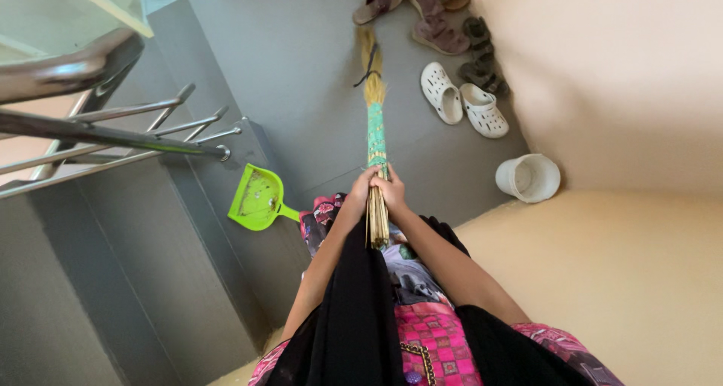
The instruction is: The person sweeps dirt on a stairway landing using a broom, gathering the debris together.
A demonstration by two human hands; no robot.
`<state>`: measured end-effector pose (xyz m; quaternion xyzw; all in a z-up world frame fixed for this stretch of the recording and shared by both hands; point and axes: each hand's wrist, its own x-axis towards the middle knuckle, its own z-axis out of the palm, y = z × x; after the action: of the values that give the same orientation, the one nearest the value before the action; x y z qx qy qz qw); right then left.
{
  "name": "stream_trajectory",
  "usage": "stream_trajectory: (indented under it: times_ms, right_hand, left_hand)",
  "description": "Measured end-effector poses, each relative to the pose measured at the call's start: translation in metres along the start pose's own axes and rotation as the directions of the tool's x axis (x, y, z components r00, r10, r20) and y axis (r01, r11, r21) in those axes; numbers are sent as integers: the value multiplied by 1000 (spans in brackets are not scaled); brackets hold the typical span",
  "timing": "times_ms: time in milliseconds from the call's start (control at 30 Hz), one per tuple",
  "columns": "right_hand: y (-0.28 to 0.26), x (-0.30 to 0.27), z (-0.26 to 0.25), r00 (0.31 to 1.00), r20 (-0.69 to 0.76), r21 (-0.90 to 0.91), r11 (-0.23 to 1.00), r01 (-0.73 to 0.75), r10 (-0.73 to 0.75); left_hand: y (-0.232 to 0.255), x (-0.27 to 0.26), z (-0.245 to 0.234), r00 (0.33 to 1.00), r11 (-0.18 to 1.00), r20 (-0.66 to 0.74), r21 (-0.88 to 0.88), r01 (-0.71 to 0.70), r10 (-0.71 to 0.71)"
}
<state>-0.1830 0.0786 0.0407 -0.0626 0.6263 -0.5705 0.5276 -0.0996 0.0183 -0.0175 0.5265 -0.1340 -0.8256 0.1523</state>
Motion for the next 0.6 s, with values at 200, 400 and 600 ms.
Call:
stream_trajectory:
  times_ms: [200, 400, 600]
  right_hand:
    - [-9, -9, -35, 994, -106, -27, 999, 35, -37]
    - [22, 10, -43, 970, -48, 17, 971, -237, 237]
    - [39, 7, 2, 979, 86, -157, 973, -169, 183]
  left_hand:
    - [-29, 20, 25, 990, 994, 119, 94, 62, -73]
    - [-38, 27, 13, 988, 992, 100, 68, 107, -113]
    - [-5, -13, -26, 995, 990, 89, -122, 63, -53]
